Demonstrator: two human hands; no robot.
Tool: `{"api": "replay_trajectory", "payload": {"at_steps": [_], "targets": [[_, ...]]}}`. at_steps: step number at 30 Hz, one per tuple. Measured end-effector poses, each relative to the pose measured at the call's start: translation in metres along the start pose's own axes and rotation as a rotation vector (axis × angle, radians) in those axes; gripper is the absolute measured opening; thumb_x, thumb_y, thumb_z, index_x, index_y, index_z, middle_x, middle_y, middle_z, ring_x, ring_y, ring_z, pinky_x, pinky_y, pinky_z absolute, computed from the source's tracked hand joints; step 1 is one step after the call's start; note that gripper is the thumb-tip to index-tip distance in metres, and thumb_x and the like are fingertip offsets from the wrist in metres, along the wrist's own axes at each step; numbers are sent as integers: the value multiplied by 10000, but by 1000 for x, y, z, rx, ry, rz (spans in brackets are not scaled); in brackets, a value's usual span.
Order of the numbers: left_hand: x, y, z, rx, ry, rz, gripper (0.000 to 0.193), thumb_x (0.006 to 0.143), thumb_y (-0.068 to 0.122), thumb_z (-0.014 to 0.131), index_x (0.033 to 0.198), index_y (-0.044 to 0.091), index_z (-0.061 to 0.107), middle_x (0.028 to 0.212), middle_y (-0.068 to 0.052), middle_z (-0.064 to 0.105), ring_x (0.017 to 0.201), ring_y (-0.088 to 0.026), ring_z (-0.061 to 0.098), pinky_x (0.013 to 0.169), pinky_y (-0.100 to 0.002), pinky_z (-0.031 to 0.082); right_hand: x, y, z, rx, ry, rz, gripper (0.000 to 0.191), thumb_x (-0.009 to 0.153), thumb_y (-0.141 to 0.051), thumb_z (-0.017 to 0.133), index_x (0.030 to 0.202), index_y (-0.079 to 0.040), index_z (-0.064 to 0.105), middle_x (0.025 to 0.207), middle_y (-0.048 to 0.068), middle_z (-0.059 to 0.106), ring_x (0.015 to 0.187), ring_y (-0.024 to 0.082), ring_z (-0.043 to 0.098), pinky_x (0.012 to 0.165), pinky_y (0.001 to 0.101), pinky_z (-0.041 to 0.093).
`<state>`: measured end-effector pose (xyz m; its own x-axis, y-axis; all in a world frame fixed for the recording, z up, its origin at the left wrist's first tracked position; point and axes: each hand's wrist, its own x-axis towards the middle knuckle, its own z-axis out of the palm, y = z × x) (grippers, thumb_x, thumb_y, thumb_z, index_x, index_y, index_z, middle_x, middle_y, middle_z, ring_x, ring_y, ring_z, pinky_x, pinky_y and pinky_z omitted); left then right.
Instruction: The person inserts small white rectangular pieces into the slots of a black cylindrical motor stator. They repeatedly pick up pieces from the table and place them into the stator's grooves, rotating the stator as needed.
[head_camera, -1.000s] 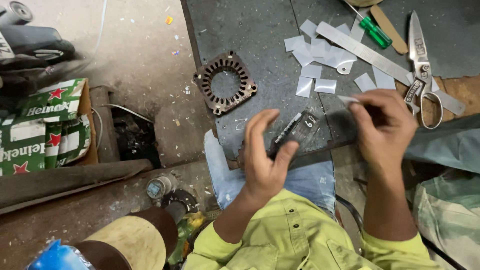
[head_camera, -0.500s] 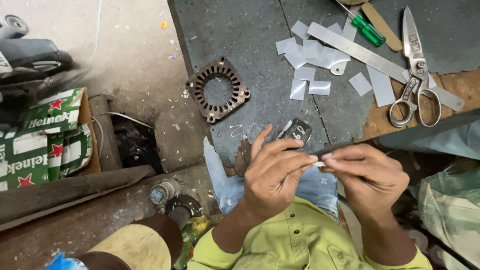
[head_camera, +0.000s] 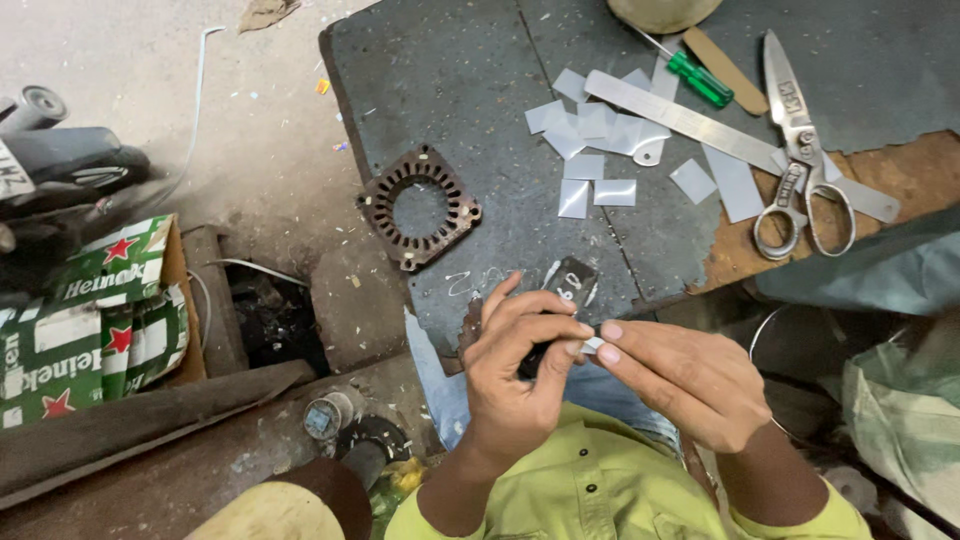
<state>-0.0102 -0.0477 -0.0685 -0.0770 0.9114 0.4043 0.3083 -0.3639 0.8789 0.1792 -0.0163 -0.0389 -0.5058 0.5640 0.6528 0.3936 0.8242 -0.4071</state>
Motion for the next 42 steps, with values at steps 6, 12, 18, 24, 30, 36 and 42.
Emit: {"api": "replay_trajectory", "payload": {"at_steps": [6,12,18,24,30,36,42], "targets": [[2,6,3,142,63,166,217,1007,84,736,1218,132,715,1056,-68,756,1181,-261,696,1239,-474,406,-20,15,15,102,209,91,254,806,-8,859,1026,3,732,971,150,756,853,233,778,741,303,640],[17,1,-3,385,-38,-231,1035,812,308,910,1575,19,273,967,-144,711,961,-266,641,932,-411,479,-57,34,22,73,290,346,240,905,12,880,1093,43,733,1026,164,751,893,207,771,780,265,628],[10,-13,1,-406,-60,-536,835,914,189,791,1604,13,354,970,-85,745,799,-54,639,696,-186,494,-67,34,32,58,172,400,226,842,14,877,1032,36,756,995,158,758,904,217,766,760,272,612],[-3,-52,17,-668,185,-409,515,989,104,769,1454,-56,616,1122,-75,706,856,-72,601,768,-219,486,-68,28,47,70,107,374,215,810,-19,881,991,-3,767,965,124,761,862,212,768,751,294,616],[-20,-63,9,-740,255,-432,488,978,158,761,1402,-51,643,1159,-113,698,854,-109,620,788,-248,508,-59,32,55,55,68,237,196,832,-9,862,998,-10,758,976,112,755,868,227,758,760,317,613],[-22,-62,7,-668,244,-427,456,962,184,750,1350,-31,645,1237,-88,686,1093,-150,627,1036,-298,479,-44,36,48,22,-31,115,220,828,43,819,1037,8,759,993,142,751,876,250,755,735,335,607],[-25,-61,2,-403,146,-277,437,1011,260,724,1358,0,664,1332,-96,614,1207,-169,565,1151,-315,422,-45,23,62,41,68,392,201,871,4,845,1046,-28,751,974,119,745,841,232,750,746,317,608]]}}
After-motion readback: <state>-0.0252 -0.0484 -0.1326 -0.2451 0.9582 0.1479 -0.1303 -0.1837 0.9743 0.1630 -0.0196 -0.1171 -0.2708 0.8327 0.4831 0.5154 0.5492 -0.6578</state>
